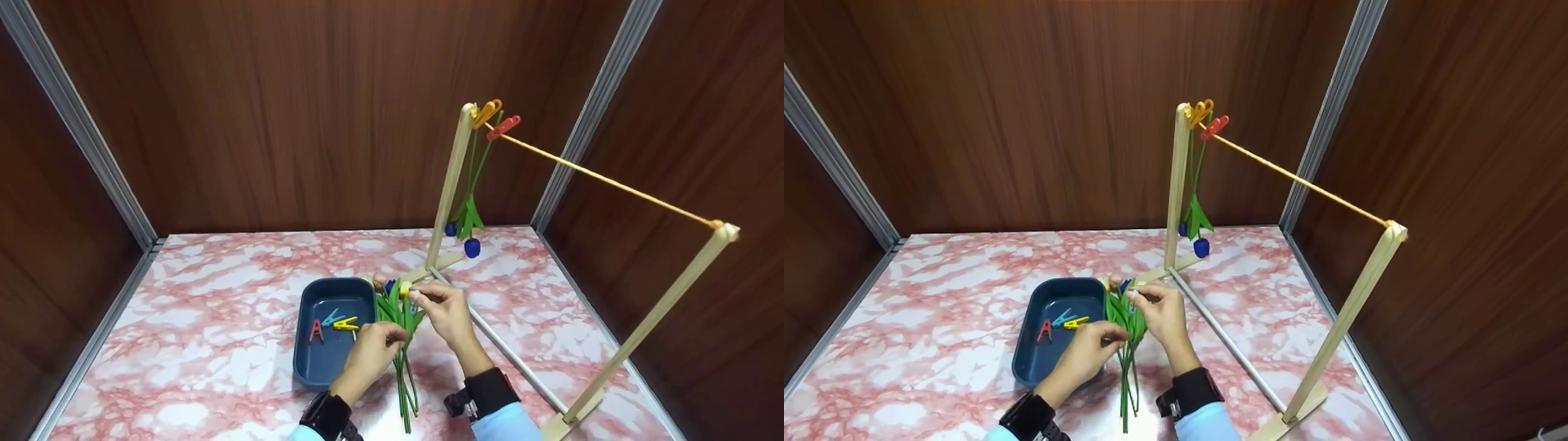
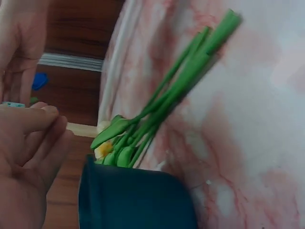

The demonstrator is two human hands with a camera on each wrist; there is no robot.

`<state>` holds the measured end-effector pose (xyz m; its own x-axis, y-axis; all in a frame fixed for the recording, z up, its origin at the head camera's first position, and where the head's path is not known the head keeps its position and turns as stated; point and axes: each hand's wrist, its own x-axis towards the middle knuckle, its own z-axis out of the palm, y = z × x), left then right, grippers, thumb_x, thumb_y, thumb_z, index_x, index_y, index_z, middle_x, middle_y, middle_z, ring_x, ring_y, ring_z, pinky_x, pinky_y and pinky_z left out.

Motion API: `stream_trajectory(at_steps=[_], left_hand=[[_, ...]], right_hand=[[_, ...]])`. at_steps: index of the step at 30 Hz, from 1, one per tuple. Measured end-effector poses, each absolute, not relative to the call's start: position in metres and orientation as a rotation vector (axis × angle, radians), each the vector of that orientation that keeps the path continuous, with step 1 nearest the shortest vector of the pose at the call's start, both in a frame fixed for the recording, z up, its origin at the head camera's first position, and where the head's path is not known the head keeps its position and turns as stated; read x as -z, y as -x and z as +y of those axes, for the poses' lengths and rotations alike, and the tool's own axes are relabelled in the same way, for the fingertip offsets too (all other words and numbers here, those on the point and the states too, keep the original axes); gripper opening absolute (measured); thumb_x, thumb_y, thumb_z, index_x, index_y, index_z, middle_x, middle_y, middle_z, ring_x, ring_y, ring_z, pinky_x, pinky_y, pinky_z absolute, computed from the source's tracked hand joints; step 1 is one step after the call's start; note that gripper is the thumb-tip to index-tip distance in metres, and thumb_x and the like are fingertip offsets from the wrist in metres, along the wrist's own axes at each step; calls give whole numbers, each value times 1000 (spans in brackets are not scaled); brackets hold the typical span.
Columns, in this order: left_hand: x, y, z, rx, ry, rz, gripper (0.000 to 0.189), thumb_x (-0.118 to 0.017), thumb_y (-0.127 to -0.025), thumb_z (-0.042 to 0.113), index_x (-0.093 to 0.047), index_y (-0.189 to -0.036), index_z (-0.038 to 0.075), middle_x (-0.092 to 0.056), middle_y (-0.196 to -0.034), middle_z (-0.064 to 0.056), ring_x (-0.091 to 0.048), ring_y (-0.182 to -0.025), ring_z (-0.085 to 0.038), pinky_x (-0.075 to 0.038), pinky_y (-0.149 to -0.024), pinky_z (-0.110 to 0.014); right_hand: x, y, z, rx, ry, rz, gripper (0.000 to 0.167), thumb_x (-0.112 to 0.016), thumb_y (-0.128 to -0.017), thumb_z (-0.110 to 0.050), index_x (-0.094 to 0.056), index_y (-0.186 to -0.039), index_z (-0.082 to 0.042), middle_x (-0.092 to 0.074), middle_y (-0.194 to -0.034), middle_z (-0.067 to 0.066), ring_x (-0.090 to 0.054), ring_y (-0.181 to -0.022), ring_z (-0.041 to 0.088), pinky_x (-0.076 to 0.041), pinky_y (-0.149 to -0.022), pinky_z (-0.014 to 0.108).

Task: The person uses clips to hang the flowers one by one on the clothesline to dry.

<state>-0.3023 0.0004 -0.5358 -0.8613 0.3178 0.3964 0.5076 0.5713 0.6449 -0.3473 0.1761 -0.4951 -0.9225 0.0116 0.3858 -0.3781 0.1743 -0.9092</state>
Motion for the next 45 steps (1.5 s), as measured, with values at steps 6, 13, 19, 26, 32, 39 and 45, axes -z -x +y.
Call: stream_trajectory(at_steps=[6, 13, 19, 26, 32, 39, 45], left_hand=[[549, 291, 19, 423, 788, -2697, 12, -80, -86, 4, -84, -85, 15, -80, -85, 0, -76, -79, -20, -62, -67, -35], [563, 284, 36, -170, 825, -2564, 12, -81, -85, 14, -84, -80, 25, -77, -80, 7, -71, -74, -12, -59, -63, -28], [570, 284, 39, -309, 834, -2508, 11, -78, -86, 23, -83, -80, 31, -75, -81, 10, -70, -79, -11, -55, -68, -26], [566, 287, 34, -319, 906, -2491, 14, -76, -87, 23, -83, -81, 33, -79, -87, 13, -71, -89, -12, -55, -77, -26], [550, 295, 20, -36, 962, -2492, 14, -82, -86, 8, -85, -90, 22, -82, -96, 8, -71, -91, -13, -60, -85, -28], [535, 305, 14, 879, 717, -2314, 17, -79, -91, -1, -85, -102, 10, -86, -107, -5, -81, -98, -20, -66, -92, -34], [518, 321, 24, 1395, 407, -2137, 19, -84, -88, -4, -86, -103, 7, -86, -104, -8, -82, -97, -24, -67, -89, -35]], right_hand=[[499, 345, 182, -1766, -389, -2158, 8, -83, -92, 2, -85, -99, 4, -81, -100, 25, -72, -84, 1, -58, -76, 15], [503, 344, 187, -1754, -381, -2138, 7, -83, -92, 2, -85, -98, 4, -81, -99, 25, -72, -84, 1, -58, -77, 15], [508, 341, 192, -1772, -339, -2144, 7, -83, -92, 1, -84, -98, 4, -80, -98, 24, -70, -80, 2, -57, -74, 16], [513, 337, 197, -1782, -308, -2154, 11, -83, -92, 1, -83, -100, 8, -79, -95, 24, -68, -79, 2, -56, -73, 16], [509, 335, 207, -1777, -282, -2130, 10, -83, -93, -1, -84, -101, 5, -79, -97, 22, -71, -80, 3, -58, -73, 17], [499, 332, 214, -1722, -206, -2059, 12, -83, -92, -1, -83, -102, 7, -81, -93, 12, -72, -80, 2, -59, -74, 15], [487, 331, 217, -1740, -162, -2007, 13, -84, -91, -1, -84, -102, 6, -81, -95, 14, -75, -85, 2, -61, -77, 16]])
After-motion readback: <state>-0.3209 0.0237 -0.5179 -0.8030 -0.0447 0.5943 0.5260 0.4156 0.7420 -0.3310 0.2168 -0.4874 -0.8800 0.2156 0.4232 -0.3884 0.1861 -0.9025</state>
